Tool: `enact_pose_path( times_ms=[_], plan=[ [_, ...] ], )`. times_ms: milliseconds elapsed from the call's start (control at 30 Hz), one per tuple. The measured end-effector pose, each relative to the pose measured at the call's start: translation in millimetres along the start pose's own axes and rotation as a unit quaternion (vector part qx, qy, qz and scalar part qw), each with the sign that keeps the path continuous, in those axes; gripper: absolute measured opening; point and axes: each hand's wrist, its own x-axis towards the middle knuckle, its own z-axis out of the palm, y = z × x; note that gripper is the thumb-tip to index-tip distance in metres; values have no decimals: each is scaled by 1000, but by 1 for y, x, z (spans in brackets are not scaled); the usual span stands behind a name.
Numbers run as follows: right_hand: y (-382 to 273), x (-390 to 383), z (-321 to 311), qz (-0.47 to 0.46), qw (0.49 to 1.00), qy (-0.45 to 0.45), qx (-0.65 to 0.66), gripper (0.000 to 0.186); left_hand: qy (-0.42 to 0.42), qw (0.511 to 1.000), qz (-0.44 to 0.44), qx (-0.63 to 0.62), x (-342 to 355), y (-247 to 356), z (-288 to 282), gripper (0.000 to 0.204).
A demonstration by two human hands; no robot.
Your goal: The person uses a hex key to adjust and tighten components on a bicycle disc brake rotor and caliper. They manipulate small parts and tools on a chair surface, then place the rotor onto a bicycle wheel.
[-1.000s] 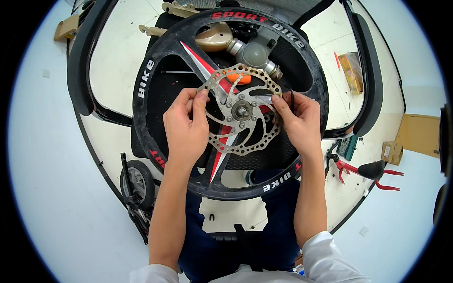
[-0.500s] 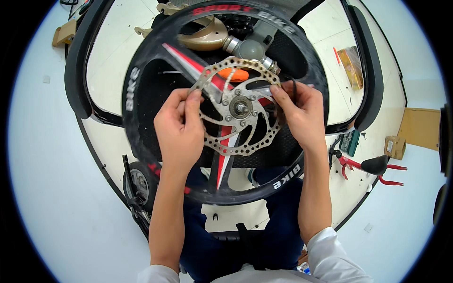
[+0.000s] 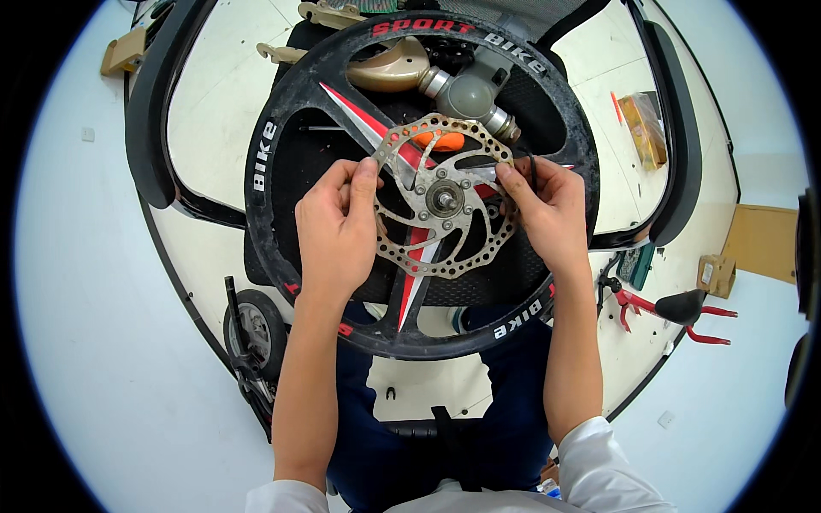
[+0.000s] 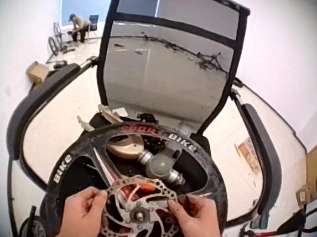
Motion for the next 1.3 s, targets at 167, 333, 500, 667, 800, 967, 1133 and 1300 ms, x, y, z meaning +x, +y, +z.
enact_pose_path(
  times_ms=[167, 333, 500, 667, 800, 967, 1133, 1300],
  plan=[
    [6, -1, -3, -7, 1000, 4, 29, 23, -9, 998, 2, 57, 4, 0, -9, 41],
    [8, -5, -21, 74, 994, 7, 78, 24, 9, 997, 11, 70, 5, -3, -14, 42],
    [11, -9, -23, 95, 989, -4, 115, 33, -23, 1000, -15, 12, 4, -9, -10, 44],
    [11, -13, 13, 22, 999, 15, 41, 38, 12, 999, 39, -17, 7, -22, 15, 43],
    [13, -12, 29, -55, 995, 83, 9, 38, 49, 997, 53, -31, 10, -20, 24, 42],
    [0, -2, 24, -91, 993, 71, -40, 38, 91, 991, 71, -66, -1, -10, 26, 42],
    [0, -11, 27, -93, 990, 93, -49, 37, 81, 989, 102, -72, -2, -5, 24, 40],
    [1, -1, 23, -101, 989, 90, -55, 36, 96, 990, 82, -63, -6, -5, 27, 42]
  ],
)
